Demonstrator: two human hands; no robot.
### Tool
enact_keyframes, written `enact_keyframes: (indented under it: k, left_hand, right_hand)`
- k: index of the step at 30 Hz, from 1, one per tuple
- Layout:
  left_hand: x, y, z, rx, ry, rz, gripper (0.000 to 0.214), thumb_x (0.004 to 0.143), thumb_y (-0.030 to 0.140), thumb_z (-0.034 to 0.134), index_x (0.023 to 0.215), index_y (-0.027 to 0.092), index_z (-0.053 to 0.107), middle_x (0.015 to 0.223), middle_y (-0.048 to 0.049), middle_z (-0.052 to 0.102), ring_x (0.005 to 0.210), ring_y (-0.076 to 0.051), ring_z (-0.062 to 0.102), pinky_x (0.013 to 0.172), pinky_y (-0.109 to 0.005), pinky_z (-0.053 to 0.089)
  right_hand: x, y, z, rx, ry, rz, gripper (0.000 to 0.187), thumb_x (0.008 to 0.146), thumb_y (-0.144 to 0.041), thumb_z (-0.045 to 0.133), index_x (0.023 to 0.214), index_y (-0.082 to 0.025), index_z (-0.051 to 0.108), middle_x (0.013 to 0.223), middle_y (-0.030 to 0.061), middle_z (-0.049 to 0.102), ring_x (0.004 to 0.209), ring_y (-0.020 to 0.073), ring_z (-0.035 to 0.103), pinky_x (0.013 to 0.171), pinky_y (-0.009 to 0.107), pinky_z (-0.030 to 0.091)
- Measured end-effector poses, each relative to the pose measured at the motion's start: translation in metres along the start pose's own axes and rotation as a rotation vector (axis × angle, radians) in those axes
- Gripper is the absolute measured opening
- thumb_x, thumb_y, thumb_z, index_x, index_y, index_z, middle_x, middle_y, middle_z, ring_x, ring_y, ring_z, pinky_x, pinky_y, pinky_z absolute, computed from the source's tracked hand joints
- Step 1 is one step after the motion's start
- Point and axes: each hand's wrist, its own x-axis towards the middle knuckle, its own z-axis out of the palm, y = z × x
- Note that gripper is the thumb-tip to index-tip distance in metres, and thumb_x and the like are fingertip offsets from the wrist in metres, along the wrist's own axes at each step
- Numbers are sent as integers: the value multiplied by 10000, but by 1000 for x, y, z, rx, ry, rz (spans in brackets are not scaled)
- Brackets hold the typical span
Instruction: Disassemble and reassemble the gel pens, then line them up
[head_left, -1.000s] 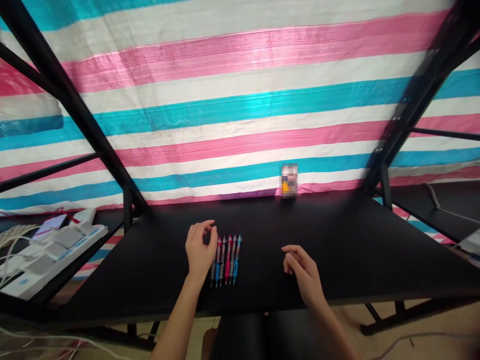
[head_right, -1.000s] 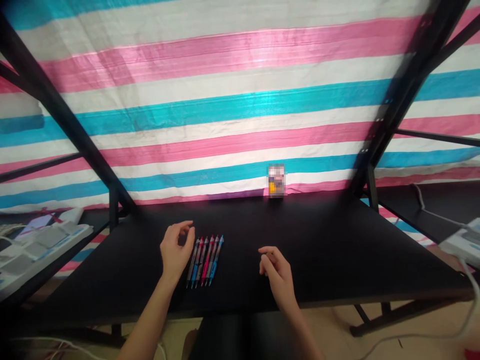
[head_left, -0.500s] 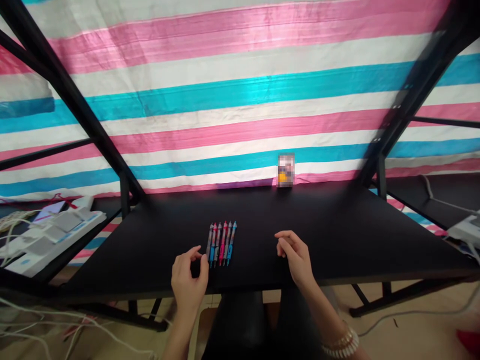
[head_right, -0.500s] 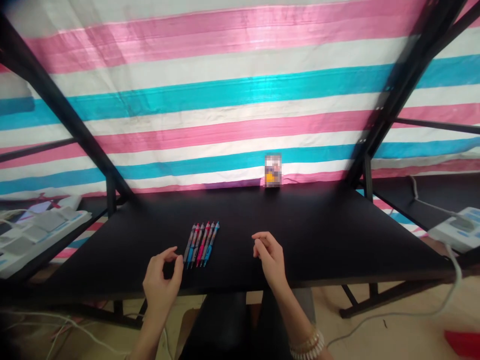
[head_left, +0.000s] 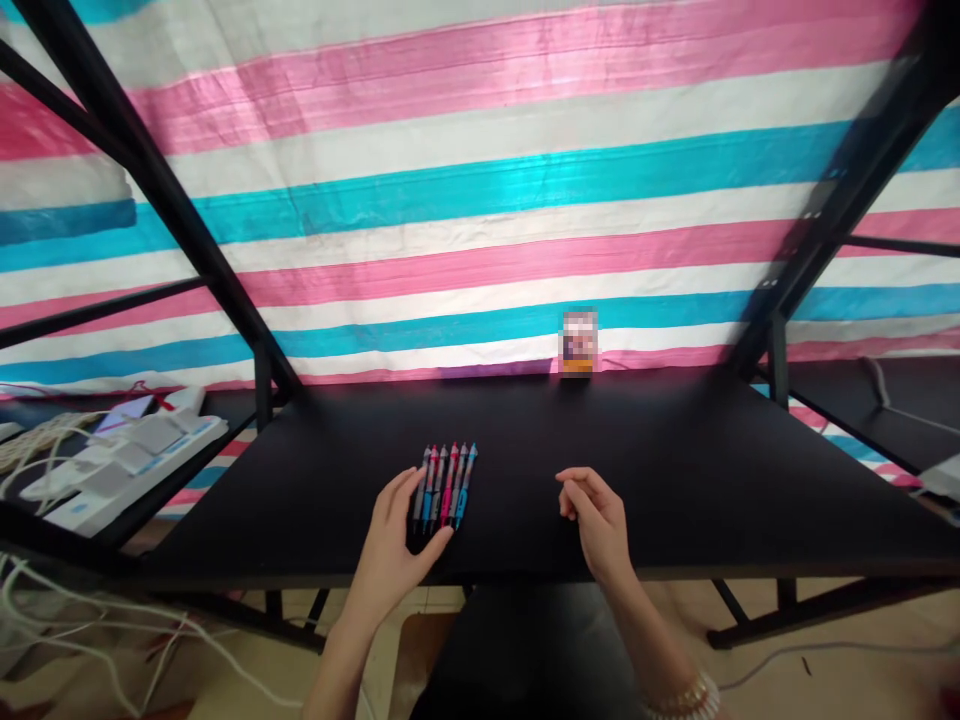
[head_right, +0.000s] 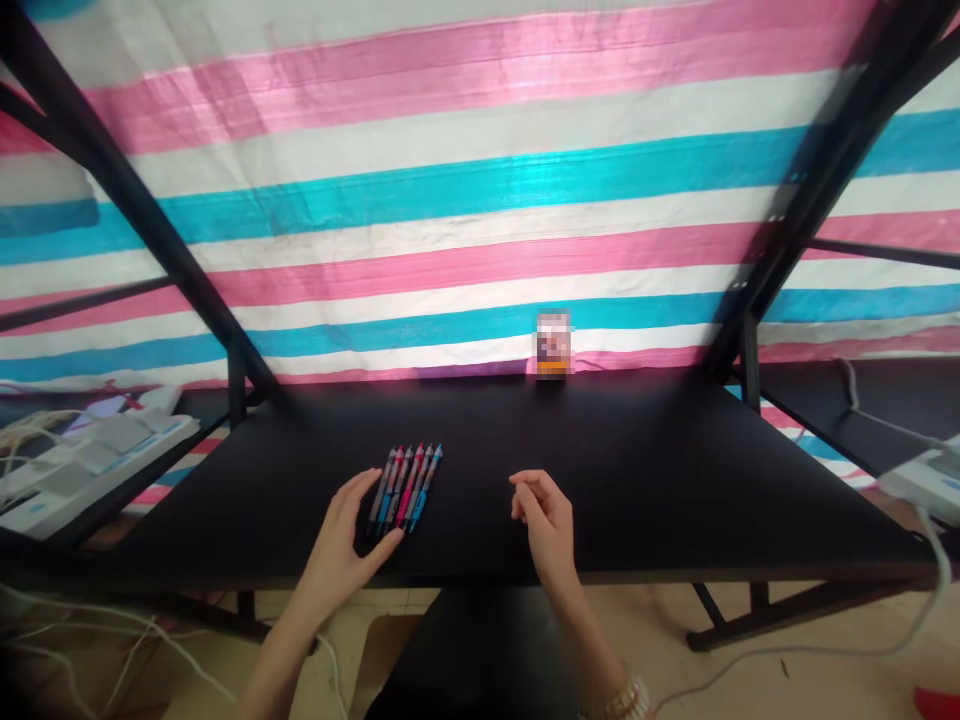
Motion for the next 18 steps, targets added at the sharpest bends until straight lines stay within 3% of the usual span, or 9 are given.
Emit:
enact_keyframes:
  k: [5,7,11,18]
  left_hand:
    - [24,-1,-7,87,-396,132,839,852,492,826,1592,354,457,1705,-130,390,1595,-431,280,1225,-656,350]
    - [34,-2,-5,112,-482,167,875,840,547,827,1606,371,443,1728,-130,353,1603,-450,249,1225,-707,297]
    - [46,1,3,125,-546,232,766,901,604,738,1589,397,471,1738,-100,343,1612,-448,219,1219,-740,261]
    - [43,34,19,110,-585,220,626,981,491,671,1541,239,551,1708,-147,381,1609,-383,267,1257,-682,264]
  right_hand:
    - [-2,-5,1,7,31,16,205,992,-385,684,963,-184,713,608,-66,549,558,133,521,564,268,403]
    - [-3,-6,1,13,45,25,179,979,-365,674,955,-195,725,594,-52,550,564,142,508,568,283,377]
    - [-4,-6,1,19,64,39,147,957,-337,674,952,-203,735,592,-34,558,572,155,503,573,299,359]
    - [-6,-7,-3,42,67,62,131,934,-329,699,942,-209,750,593,-23,562,575,160,501,576,306,355]
